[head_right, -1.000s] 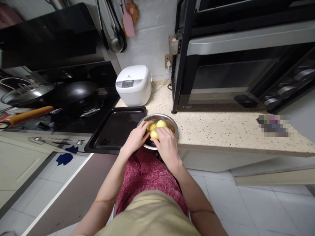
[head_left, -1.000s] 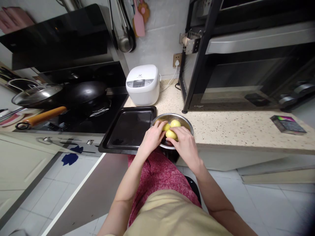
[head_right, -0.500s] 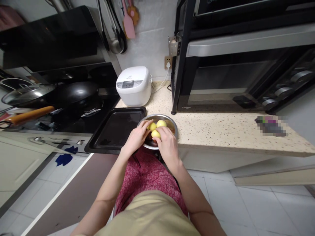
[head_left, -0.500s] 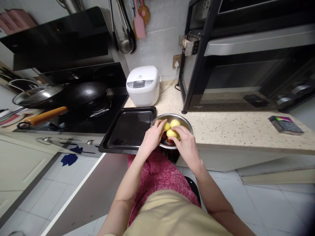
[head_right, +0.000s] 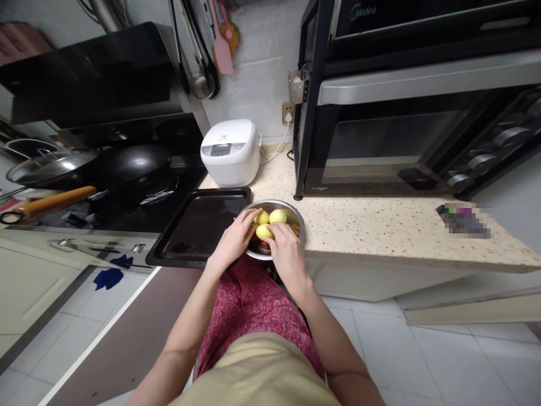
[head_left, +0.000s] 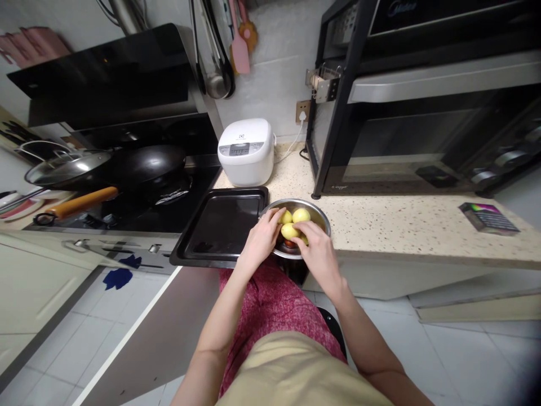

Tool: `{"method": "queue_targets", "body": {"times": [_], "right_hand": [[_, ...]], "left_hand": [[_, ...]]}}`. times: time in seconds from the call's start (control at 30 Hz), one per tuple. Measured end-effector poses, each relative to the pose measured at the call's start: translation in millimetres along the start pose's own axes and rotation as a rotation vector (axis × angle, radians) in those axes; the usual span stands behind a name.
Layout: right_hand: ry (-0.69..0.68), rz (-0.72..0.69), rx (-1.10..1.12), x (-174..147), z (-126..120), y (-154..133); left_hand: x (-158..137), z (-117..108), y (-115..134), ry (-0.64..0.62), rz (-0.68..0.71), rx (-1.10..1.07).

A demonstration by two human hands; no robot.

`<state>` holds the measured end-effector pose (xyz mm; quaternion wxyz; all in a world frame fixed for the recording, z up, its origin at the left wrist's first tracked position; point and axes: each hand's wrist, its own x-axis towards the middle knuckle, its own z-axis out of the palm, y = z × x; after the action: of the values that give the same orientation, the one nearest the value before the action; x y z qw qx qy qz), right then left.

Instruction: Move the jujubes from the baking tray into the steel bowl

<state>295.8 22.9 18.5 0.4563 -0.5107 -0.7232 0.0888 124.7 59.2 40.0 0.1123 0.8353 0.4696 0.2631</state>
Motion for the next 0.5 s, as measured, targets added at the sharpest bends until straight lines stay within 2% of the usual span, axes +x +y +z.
{"method": "queue_targets", "body": {"times": [0.5], "right_hand": [[0.063,0.003,0.032,-8,-3,4]], "left_hand": [[-21,-6,12,0.071,0.019,-0.055]]}}
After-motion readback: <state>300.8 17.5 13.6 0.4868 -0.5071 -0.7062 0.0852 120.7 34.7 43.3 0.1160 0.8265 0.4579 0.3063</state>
